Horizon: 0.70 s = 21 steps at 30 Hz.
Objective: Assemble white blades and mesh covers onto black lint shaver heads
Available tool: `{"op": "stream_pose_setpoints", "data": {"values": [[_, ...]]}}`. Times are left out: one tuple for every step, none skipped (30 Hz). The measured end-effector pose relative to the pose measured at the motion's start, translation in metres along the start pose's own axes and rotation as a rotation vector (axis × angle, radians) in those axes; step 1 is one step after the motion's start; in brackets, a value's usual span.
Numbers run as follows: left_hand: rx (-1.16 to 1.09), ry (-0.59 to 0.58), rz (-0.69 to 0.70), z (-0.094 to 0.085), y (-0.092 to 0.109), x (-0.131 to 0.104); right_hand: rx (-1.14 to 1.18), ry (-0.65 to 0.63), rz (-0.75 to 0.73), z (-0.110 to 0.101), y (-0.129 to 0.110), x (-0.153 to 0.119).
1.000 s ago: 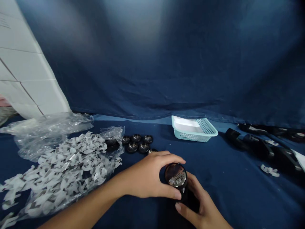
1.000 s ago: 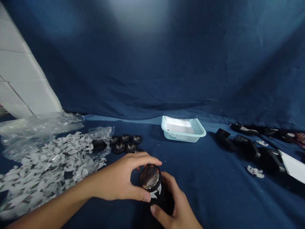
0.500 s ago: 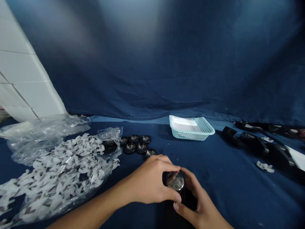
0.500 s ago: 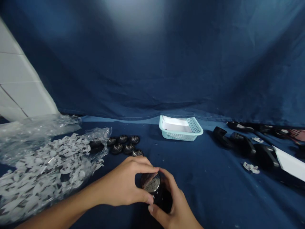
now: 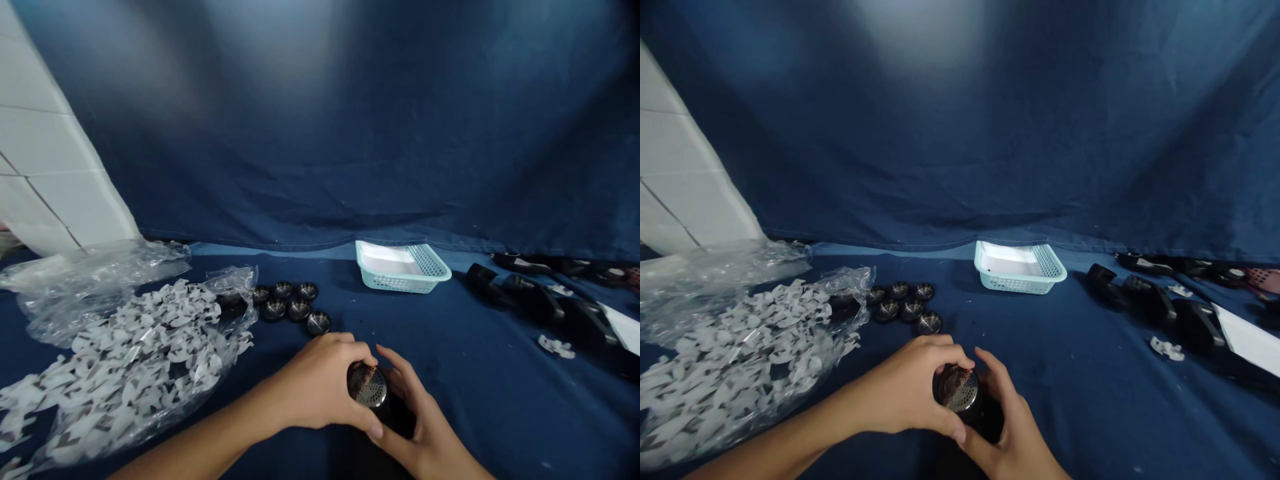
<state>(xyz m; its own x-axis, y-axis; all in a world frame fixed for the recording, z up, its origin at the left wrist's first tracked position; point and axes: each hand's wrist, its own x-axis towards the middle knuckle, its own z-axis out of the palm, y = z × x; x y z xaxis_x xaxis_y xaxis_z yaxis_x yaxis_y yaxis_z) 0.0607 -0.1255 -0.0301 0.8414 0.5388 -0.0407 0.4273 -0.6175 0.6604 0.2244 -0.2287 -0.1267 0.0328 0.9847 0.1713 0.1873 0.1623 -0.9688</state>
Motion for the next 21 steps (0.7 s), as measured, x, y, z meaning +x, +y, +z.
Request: {"op": "stream_pose_setpoints", "data": {"values": [[-0.002, -0.003, 0.004, 0.0, 0.0, 0.0, -0.006, 0.0, -0.008, 0.0, 0.0, 0.0], [-0.013, -0.014, 0.016, 0.0, 0.0, -0.001, -0.011, -0.002, -0.017, 0.0, 0.0, -0.001], [-0.034, -0.034, 0.033, -0.001, -0.001, -0.001, -0.013, -0.005, -0.025, 0.0, -0.001, -0.001], [-0.059, -0.06, 0.053, -0.003, -0.002, -0.001, -0.012, -0.009, -0.032, 0.0, -0.001, -0.001], [-0.084, -0.091, 0.072, -0.005, -0.003, -0.002, -0.009, -0.014, -0.033, 0.0, -0.002, -0.001], [-0.103, -0.122, 0.088, -0.007, -0.005, -0.002, -0.004, -0.02, -0.03, -0.001, -0.003, -0.001], [-0.113, -0.153, 0.098, -0.01, -0.006, -0.003, 0.001, -0.027, -0.024, -0.001, -0.003, -0.001], [-0.117, -0.183, 0.1, -0.012, -0.008, -0.003, 0.005, -0.034, -0.017, -0.002, -0.003, -0.001], [-0.119, -0.215, 0.1, -0.014, -0.009, -0.004, 0.008, -0.041, -0.012, -0.003, -0.003, -0.001], [-0.119, -0.253, 0.099, -0.016, -0.009, -0.004, 0.005, -0.049, -0.014, -0.003, -0.002, -0.001], [-0.117, -0.287, 0.094, -0.016, -0.008, -0.005, -0.003, -0.054, -0.022, -0.004, -0.001, -0.001], [-0.114, -0.306, 0.085, -0.017, -0.007, -0.006, -0.014, -0.057, -0.036, -0.004, -0.001, -0.001], [-0.109, -0.307, 0.072, -0.016, -0.005, -0.006, -0.024, -0.058, -0.051, -0.004, 0.0, -0.001], [-0.1, -0.287, 0.057, -0.014, -0.003, -0.007, -0.032, -0.056, -0.063, -0.004, 0.0, -0.001], [-0.09, -0.25, 0.041, -0.012, -0.001, -0.007, -0.038, -0.051, -0.072, -0.004, 0.0, -0.001], [-0.079, -0.201, 0.028, -0.009, 0.001, -0.007, -0.045, -0.042, -0.073, -0.003, -0.001, -0.001], [-0.069, -0.151, 0.024, -0.006, 0.004, -0.007, -0.052, -0.035, -0.068, -0.003, -0.002, -0.002], [-0.058, -0.106, 0.026, -0.004, 0.006, -0.007, -0.06, -0.033, -0.06, -0.003, -0.003, -0.002], [-0.047, -0.066, 0.03, -0.002, 0.007, -0.006, -0.066, -0.034, -0.049, -0.003, -0.005, -0.002], [-0.032, -0.033, 0.032, 0.0, 0.009, -0.006, -0.07, -0.039, -0.038, -0.002, -0.006, -0.002], [-0.013, -0.009, 0.035, 0.001, 0.01, -0.006, -0.066, -0.045, -0.029, -0.002, -0.006, -0.002]]}}
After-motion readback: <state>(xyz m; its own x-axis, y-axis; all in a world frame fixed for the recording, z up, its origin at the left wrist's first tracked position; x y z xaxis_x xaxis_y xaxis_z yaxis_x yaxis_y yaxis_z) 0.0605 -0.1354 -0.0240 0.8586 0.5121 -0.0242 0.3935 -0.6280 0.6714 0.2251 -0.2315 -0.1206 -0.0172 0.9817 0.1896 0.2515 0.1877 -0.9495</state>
